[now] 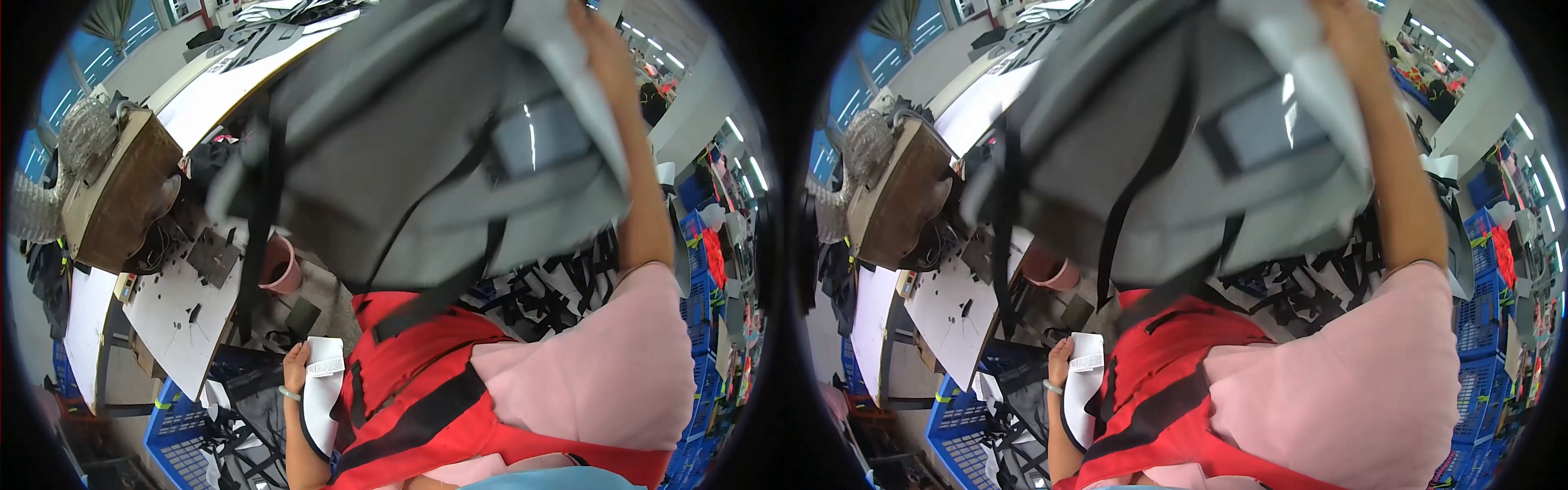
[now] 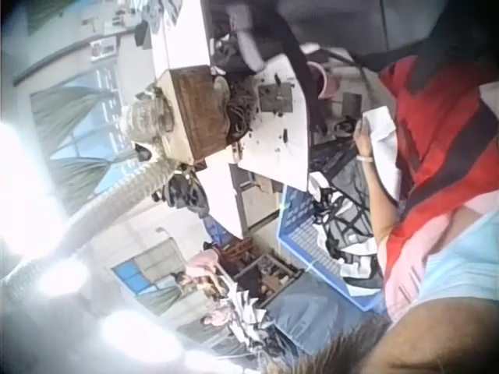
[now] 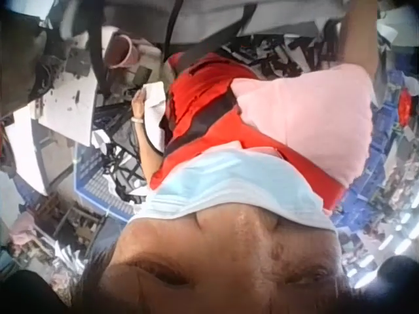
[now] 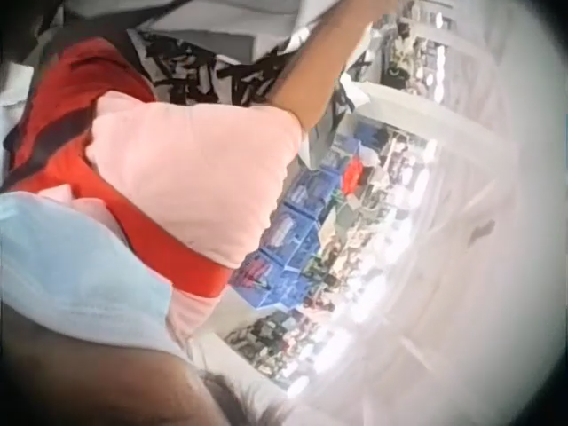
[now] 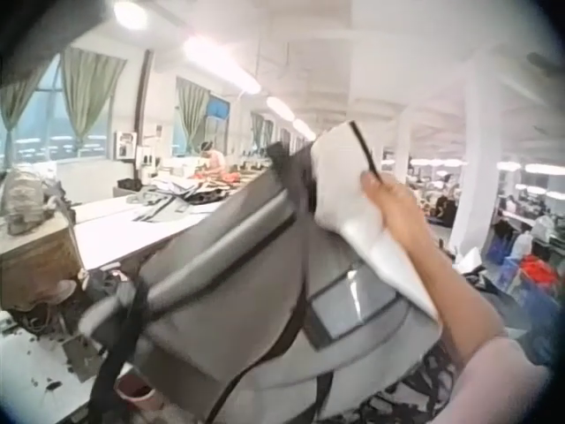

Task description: Sewing together various fabric and mesh components of bags using an industrial sewing machine.

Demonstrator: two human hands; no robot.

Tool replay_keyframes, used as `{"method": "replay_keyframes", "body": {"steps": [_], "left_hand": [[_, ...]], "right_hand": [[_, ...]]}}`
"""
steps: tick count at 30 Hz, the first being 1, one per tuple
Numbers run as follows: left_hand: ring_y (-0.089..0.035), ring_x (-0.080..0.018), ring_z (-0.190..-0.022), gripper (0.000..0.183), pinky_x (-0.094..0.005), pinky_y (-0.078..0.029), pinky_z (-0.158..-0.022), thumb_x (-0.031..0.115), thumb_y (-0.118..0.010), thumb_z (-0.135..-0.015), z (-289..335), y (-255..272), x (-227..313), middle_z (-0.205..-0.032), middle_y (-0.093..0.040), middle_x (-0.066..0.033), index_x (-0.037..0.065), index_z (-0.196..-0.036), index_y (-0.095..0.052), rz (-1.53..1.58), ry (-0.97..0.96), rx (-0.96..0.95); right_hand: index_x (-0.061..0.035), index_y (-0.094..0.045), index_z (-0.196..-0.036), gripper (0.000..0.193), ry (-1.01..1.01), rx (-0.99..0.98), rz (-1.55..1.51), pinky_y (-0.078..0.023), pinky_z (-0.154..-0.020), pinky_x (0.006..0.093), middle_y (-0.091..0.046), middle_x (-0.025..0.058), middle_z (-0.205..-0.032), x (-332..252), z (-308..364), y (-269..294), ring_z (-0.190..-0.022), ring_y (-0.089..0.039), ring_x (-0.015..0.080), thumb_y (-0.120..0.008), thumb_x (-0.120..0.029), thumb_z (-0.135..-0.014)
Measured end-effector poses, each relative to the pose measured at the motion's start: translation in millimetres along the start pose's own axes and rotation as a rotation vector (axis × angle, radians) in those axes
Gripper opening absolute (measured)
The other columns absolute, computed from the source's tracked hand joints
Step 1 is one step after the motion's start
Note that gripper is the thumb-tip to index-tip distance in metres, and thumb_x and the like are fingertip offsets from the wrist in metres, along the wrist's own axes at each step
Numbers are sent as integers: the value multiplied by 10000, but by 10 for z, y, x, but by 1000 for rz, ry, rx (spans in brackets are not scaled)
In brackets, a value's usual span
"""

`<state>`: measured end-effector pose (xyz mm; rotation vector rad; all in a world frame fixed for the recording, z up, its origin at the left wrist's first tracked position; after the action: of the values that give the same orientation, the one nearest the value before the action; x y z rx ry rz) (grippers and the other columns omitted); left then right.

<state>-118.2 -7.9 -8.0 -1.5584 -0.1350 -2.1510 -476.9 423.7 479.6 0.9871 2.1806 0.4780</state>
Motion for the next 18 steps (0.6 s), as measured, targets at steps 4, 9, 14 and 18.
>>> {"method": "replay_keyframes", "body": {"steps": [4, 9, 14, 18], "left_hand": [[-462, -3, -669, 196, -178, -360, -605, 176, -571, -962, 100, 33, 7, -752, -551, 92, 74, -801, -618, -11, 18, 10], [-494, -16, -683, 173, -190, -383, -617, 176, -589, -949, 58, 74, -44, -773, -586, 80, 58, -836, -644, -59, 28, 108], [-494, -24, -651, 223, -194, -375, -594, 240, -600, -944, -230, 19, -129, -744, -584, 75, 60, -820, -647, -96, 15, -8], [-484, -24, -640, 235, -194, -368, -588, 249, -601, -942, -135, 88, -151, -728, -576, 76, 62, -808, -645, -66, 66, 85]], "right_hand": [[36, -623, -1103, 618, 15, 384, -245, -462, -769, 316, -648, 129, -951, 470, -845, 180, -846, -572, 230, -501, -539, -912], [-3, -635, -1143, 470, -364, 81, -937, -481, -672, 339, -657, 137, -1062, 2037, -1701, -13, -821, -602, 203, -644, -392, -880], [4, -518, -1274, 633, -246, 206, 269, -482, -914, 419, -585, 216, -1227, 3947, -1653, 86, -1124, -576, 299, -766, -244, -747], [-3, -483, -1322, 743, -419, 38, 200, -459, -953, 411, -515, 244, -1325, 4432, -1150, -726, -1217, -516, 353, -793, -240, -690]]}}
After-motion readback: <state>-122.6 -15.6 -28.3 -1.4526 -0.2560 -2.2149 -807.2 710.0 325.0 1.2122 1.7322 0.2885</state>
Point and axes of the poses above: each hand's wrist, its own z-axis away from the middle knuckle, its own y-axis out of the back of the hand, x = y × z, the point moved 1 cm from there along -z, towards the middle knuckle
